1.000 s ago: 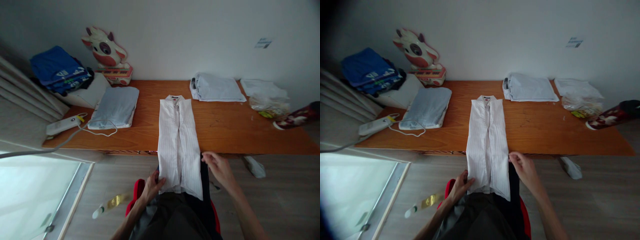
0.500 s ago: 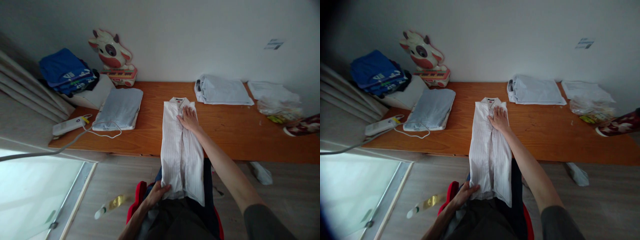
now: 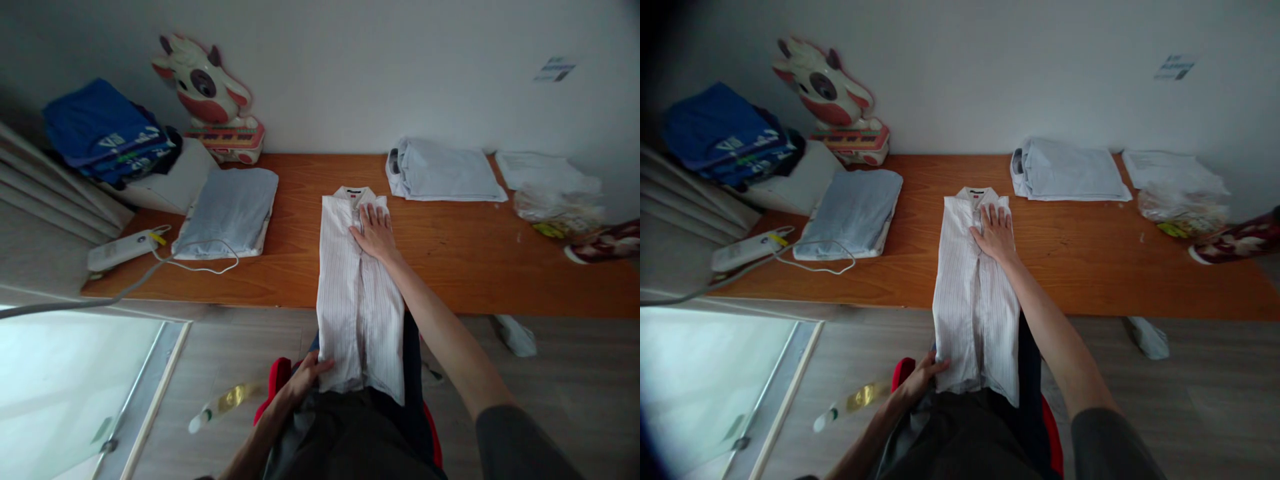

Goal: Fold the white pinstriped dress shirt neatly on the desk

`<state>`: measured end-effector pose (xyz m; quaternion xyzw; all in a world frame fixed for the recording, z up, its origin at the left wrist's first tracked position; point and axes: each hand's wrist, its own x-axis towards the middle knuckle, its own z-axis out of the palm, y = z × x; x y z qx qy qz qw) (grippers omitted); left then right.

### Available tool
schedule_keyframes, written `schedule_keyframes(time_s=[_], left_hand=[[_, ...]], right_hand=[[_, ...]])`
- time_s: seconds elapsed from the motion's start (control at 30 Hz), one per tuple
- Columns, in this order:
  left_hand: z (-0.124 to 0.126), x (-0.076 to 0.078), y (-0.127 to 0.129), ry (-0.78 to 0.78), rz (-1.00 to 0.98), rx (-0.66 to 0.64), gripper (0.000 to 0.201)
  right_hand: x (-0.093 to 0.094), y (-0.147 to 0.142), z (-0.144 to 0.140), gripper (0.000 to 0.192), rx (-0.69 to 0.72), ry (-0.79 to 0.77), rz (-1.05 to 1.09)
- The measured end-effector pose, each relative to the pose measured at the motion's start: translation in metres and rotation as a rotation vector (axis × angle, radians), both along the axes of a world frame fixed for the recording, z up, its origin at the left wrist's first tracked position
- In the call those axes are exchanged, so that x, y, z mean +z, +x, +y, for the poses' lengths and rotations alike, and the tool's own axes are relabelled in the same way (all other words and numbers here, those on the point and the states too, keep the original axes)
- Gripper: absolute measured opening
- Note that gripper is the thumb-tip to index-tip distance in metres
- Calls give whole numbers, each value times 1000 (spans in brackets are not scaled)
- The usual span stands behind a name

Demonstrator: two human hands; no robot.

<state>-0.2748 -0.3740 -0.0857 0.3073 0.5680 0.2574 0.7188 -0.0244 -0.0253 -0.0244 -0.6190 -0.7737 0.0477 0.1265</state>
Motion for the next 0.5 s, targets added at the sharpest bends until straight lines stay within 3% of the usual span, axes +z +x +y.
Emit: schedule_keyframes(time_s=[0.13, 0.27, 0.5], left_hand=[[12, 1, 0, -143, -305, -39, 62], [18, 1, -1, -132, -263, -37, 71], [8, -4, 19, -191, -283, -28, 68]], right_hand=[[1, 1, 0, 86, 8, -12, 2], [1, 1, -1, 87, 2, -2, 16], [4, 7, 7, 86, 23, -18, 24]])
